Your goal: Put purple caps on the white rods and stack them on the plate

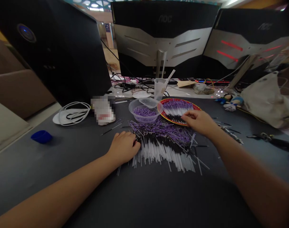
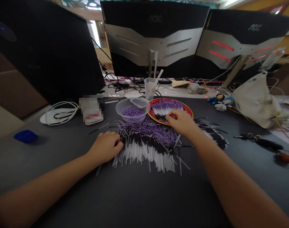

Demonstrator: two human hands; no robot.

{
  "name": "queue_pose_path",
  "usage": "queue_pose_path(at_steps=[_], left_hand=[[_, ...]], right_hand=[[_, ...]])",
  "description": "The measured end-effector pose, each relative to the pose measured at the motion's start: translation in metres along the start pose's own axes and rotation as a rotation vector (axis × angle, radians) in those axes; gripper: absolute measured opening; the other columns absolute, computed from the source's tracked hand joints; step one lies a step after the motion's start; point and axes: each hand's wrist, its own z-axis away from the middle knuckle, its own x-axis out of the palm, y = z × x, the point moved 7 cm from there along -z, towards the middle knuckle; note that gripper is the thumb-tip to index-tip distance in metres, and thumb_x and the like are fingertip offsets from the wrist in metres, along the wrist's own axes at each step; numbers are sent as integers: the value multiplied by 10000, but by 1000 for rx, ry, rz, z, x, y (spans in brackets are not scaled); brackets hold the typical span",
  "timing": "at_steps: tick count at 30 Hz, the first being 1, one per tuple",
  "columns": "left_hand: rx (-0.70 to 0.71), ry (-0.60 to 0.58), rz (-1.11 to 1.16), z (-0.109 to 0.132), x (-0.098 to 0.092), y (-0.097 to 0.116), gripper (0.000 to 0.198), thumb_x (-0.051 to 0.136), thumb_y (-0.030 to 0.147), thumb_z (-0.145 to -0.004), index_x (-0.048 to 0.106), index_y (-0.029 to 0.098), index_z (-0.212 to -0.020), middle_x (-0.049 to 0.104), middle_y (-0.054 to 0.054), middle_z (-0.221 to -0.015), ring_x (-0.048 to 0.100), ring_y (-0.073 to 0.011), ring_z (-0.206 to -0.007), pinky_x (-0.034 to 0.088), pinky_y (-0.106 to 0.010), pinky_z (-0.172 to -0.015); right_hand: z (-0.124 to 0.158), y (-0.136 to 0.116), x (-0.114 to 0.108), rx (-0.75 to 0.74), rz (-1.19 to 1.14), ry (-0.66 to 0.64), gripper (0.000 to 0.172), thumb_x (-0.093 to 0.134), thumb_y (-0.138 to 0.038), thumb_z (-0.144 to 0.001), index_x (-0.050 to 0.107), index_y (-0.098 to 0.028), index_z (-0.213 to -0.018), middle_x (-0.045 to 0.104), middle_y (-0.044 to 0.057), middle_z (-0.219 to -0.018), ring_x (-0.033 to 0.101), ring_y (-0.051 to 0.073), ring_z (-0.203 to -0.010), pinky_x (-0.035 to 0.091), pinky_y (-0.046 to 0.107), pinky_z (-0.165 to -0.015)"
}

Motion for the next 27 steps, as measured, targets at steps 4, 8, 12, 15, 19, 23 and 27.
queue_pose_path(at_steps=[4,8,12,15,19,23,27], left_hand=[[-23,-20,48,-1,1,-4,218,423,311,-796,501,182,-638,578,-42,-721,516,-216,-749,335,-341,-675],[-20,-30,78,-1,0,-4,236,429,334,-810,500,186,-640,584,-41,-727,527,-223,-749,336,-343,-666],[-11,-34,70,-1,-3,-1,280,441,389,-827,499,182,-647,579,-48,-731,529,-221,-745,339,-335,-662],[-17,-34,63,-1,-3,-1,253,428,340,-833,502,182,-649,581,-48,-737,531,-217,-749,336,-332,-666],[-4,-30,120,-2,-1,-2,204,433,290,-810,500,188,-647,575,-32,-727,525,-209,-745,337,-323,-665],[58,-25,215,-3,2,1,168,437,249,-796,490,188,-649,557,-19,-705,509,-183,-731,350,-297,-670],[76,-22,236,-2,3,3,215,453,339,-824,487,185,-677,542,-23,-708,501,-181,-721,359,-297,-676]], right_hand=[[21,-6,14,-132,110,-106,245,485,-360,-815,663,-192,-806,599,-4,-586,528,131,-548,343,249,-525],[24,-8,22,-188,175,-152,255,480,-353,-832,658,-226,-962,640,7,-677,566,144,-615,353,249,-549],[23,-12,32,-111,369,-122,351,438,-511,-846,642,-246,-957,668,42,-751,597,196,-669,329,268,-525],[24,-16,41,-100,515,-90,380,416,-525,-856,635,-224,-934,678,82,-816,615,236,-733,341,287,-547],[25,-18,49,-132,564,-125,268,413,-362,-881,627,-206,-918,675,98,-861,619,233,-768,355,297,-587],[26,-15,45,-110,555,-134,239,397,-313,-880,603,-195,-909,667,97,-881,612,227,-774,341,290,-582],[28,-17,37,-92,505,-144,221,385,-292,-874,571,-178,-912,659,109,-860,600,225,-741,315,289,-554]])
